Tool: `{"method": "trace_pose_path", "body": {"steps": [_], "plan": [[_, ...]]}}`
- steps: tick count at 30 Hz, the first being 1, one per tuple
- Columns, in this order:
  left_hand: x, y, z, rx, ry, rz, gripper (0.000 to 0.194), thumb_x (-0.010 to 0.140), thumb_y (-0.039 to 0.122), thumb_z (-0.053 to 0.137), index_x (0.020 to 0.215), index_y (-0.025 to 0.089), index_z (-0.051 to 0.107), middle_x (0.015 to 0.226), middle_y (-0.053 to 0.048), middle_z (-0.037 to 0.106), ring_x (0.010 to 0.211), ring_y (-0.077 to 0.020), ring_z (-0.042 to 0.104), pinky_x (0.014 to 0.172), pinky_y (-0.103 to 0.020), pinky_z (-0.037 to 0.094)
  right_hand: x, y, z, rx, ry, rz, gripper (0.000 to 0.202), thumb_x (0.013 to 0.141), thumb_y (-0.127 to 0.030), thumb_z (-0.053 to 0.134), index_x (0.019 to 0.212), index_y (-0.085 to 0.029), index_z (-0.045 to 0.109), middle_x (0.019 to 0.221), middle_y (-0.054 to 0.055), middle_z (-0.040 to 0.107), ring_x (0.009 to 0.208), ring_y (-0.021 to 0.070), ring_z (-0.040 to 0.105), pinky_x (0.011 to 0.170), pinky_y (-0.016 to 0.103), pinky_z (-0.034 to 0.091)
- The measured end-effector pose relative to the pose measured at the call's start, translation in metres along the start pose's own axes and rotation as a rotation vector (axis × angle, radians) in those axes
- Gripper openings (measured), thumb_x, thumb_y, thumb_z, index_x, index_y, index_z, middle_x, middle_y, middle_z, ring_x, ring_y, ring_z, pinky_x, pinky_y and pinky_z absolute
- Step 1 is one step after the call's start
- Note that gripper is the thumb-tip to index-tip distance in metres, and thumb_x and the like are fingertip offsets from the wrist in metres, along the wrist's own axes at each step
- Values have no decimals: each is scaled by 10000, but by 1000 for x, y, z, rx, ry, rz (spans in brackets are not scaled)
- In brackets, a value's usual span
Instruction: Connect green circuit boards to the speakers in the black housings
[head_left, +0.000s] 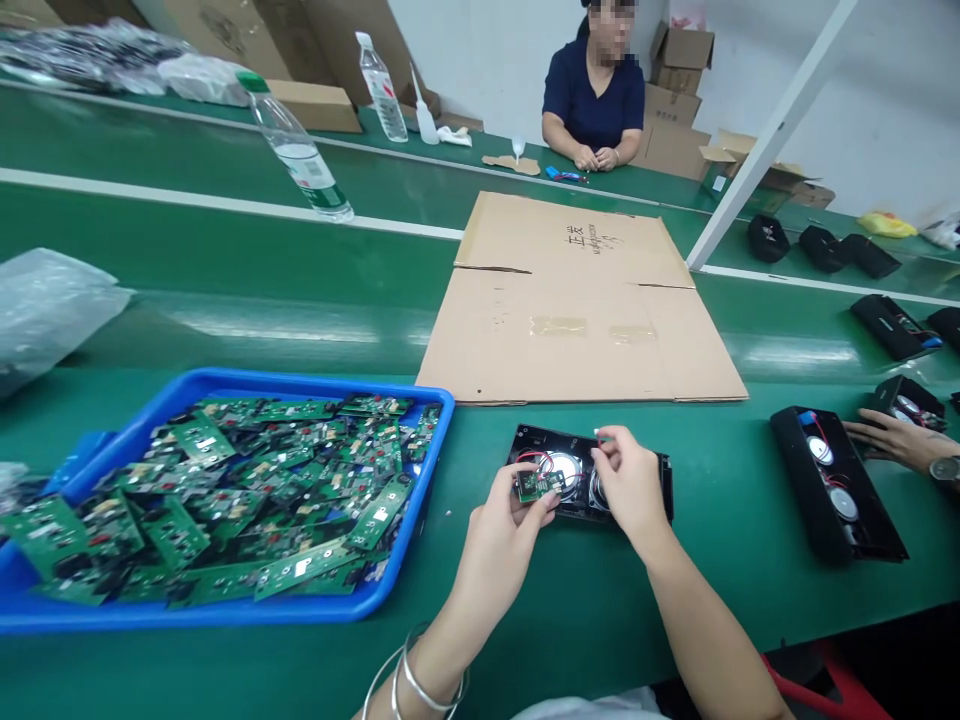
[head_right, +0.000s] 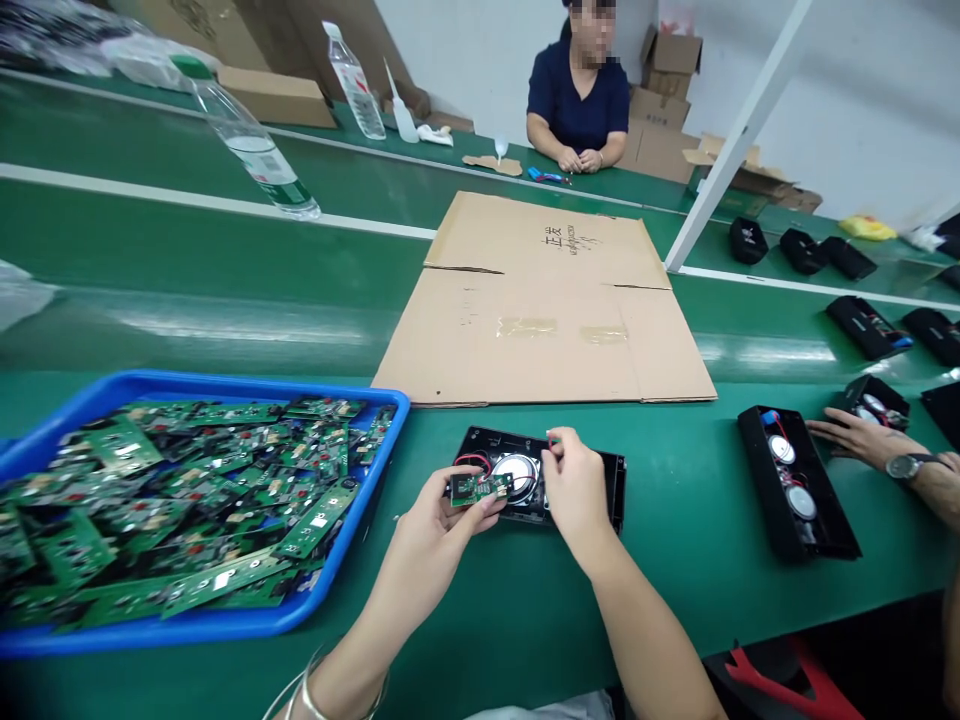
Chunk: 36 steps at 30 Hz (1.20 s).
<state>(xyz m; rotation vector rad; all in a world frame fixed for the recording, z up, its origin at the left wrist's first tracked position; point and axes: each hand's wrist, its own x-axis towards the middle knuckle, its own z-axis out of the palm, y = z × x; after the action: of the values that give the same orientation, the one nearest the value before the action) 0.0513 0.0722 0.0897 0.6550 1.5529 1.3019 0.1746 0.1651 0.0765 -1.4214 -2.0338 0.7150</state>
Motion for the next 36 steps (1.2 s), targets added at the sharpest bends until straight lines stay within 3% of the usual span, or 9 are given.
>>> {"method": "trace_pose_path", "body": {"steps": [4,9,12,20,29,36], "plan": [[2,-4,1,39,34,24,297,732,313,588,993,200,501,843,-31,698,806,-241,700,749,-394,591,-22,11,-18,120,29,6,104,833,-214,488,859,-184,584,729,27,640,562,136,585,512,241,477],[2,-9,5,56,11,51,291,748,312,570,1008,203,501,883,-32,693,821,-227,697,749,-370,592,-37,11,-17,112,-79,-326,185,892,-191,442,832,-188,617,798,45,633,744,164,584,659,286,483],[1,-10,7,80,13,70,292,759,318,561,1018,202,497,908,-39,692,826,-225,696,752,-366,587,-35,9,-11,28,-116,-418,227,920,-208,403,848,-169,615,772,55,597,730,166,549,655,295,467],[-1,-7,9,179,-16,108,237,763,318,543,977,219,520,851,-29,711,777,-225,702,714,-340,571,-29,9,-9,14,-156,-402,239,922,-224,389,816,-182,599,752,37,569,711,154,531,629,272,445],[-2,-8,12,287,2,155,186,792,296,519,963,226,537,836,-21,700,780,-209,692,692,-297,545,-26,5,-6,6,-197,-349,150,831,-131,466,721,-180,555,689,14,535,666,150,508,595,259,409],[-2,-11,14,312,42,200,171,829,285,467,975,210,514,850,-45,683,784,-213,679,701,-320,532,-24,3,-5,-10,-188,-415,165,883,-157,432,758,-168,539,722,36,547,696,166,494,620,280,412]]}}
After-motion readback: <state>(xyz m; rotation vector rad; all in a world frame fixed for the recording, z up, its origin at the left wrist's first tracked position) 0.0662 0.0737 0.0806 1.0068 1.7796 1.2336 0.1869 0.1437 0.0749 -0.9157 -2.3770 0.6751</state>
